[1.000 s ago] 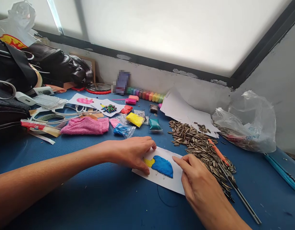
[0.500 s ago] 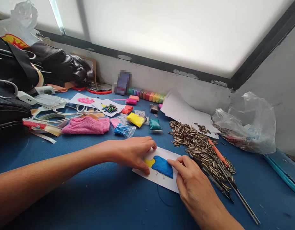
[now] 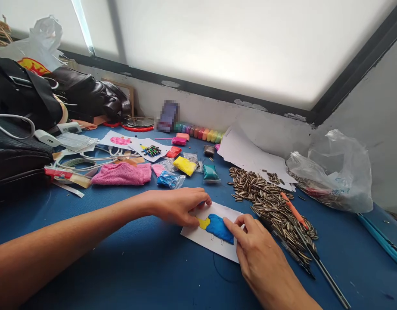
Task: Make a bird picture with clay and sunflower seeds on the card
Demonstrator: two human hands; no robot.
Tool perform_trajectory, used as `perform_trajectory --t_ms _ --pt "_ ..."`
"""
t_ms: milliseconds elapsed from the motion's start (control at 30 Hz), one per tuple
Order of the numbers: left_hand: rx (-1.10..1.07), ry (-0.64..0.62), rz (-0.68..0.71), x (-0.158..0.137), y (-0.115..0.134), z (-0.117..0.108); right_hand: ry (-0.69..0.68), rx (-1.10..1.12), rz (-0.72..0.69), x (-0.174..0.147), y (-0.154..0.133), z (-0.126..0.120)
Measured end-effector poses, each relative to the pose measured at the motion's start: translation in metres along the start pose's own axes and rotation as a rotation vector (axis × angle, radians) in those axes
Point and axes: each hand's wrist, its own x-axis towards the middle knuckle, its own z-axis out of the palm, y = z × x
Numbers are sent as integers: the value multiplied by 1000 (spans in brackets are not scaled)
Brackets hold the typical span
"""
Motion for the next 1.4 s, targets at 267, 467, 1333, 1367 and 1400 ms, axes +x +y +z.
perform_trajectory --t_ms 267,467,1333,1367,1400 --pt "-56 -13 21 -1 -5 -2 -16 -43 4 -5 1 5" --pt "-93 -9 11 -3 -4 -4 35 -102 -32 -5 -1 9" --pt "-118 -12 13 -1 -7 -3 147 -162 -27 8 -21 12" --pt "-119 -12 12 -1 -6 -3 147 -163 -30 9 -21 11" --pt "-118 -14 4 -1 -6 -3 144 -159 -30 9 -20 11"
